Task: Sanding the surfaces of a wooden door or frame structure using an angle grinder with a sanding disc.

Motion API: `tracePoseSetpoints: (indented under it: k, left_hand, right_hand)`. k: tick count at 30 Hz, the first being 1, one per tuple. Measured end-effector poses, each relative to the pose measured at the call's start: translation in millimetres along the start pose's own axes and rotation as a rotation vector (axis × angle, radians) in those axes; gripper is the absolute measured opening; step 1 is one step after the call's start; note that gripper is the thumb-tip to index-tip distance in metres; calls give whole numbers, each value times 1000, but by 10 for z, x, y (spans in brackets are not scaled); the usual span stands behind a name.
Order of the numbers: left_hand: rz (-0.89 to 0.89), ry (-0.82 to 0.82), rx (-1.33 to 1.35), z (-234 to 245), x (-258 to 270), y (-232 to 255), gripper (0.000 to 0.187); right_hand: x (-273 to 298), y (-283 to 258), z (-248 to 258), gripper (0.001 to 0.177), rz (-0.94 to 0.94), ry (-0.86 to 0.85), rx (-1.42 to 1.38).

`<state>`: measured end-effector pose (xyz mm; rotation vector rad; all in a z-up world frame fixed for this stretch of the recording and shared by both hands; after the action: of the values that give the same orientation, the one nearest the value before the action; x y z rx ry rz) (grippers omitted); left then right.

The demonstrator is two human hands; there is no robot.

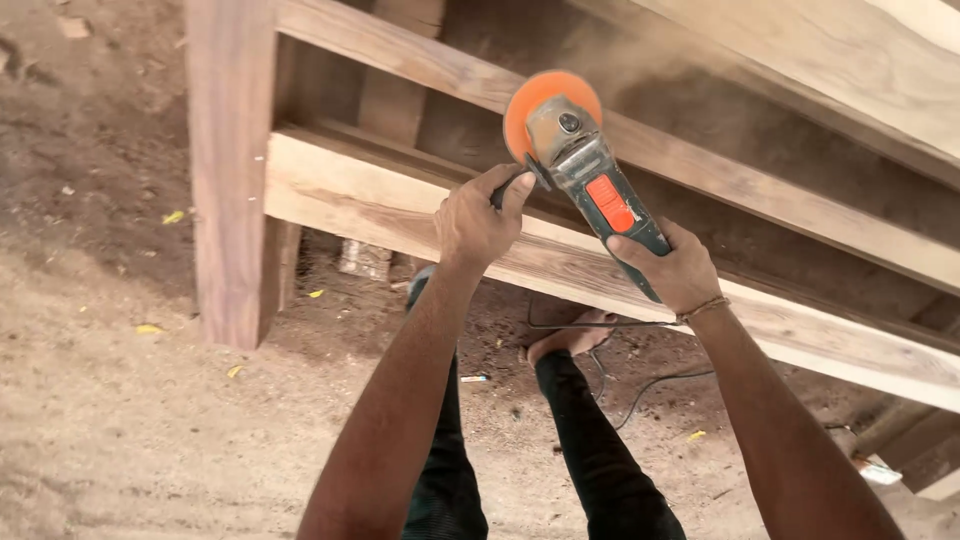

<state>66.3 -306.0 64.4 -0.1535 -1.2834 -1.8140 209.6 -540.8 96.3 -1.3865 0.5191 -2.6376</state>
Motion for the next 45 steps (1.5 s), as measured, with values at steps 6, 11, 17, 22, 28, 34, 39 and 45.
tracePoseSetpoints:
  k: [6, 11, 17, 22, 28, 34, 39, 45]
  left_hand:
    - [-3, -150, -73, -743, 157, 383, 41]
    - [-12, -428, -155, -1476, 199, 608, 41]
    - [-92, -446, -271, -1026, 156, 433, 42]
    - [-77, -95, -93, 279, -87, -255, 38]
    - [-159, 330, 82, 1748, -400, -1164, 42]
    - [-27, 290, 157, 1998, -543, -1618, 42]
    - [30, 170, 42, 1550, -364, -1176, 46]
    - [87, 71, 50, 887, -29, -784, 47]
  right_hand:
    - [184, 1064, 209, 66, -61, -25, -199]
    - [396, 1958, 312, 68, -149, 75, -367]
    - [304, 1795, -132, 65, -77, 70, -537]
    - [-47, 224, -746, 57, 114, -81, -378]
    - [-333, -1775, -1380, 70, 157, -191, -87]
    - [-446, -2184, -1633, 74, 265, -183, 146]
    - [-250, -1551, -1263, 71, 129, -186, 113]
    - [-69, -720, -783, 60, 83, -108, 96]
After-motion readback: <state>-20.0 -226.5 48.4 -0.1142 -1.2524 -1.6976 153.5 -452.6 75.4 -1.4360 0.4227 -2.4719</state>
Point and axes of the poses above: each hand's wrist, its own x-axis away from the middle knuckle, its own z-axis out of the back of the hand, y = z × x, the point moved 4 cm from there along -x, towards the middle knuckle, and after that the axes turned 1 degree about z, right-handed, at the moved point
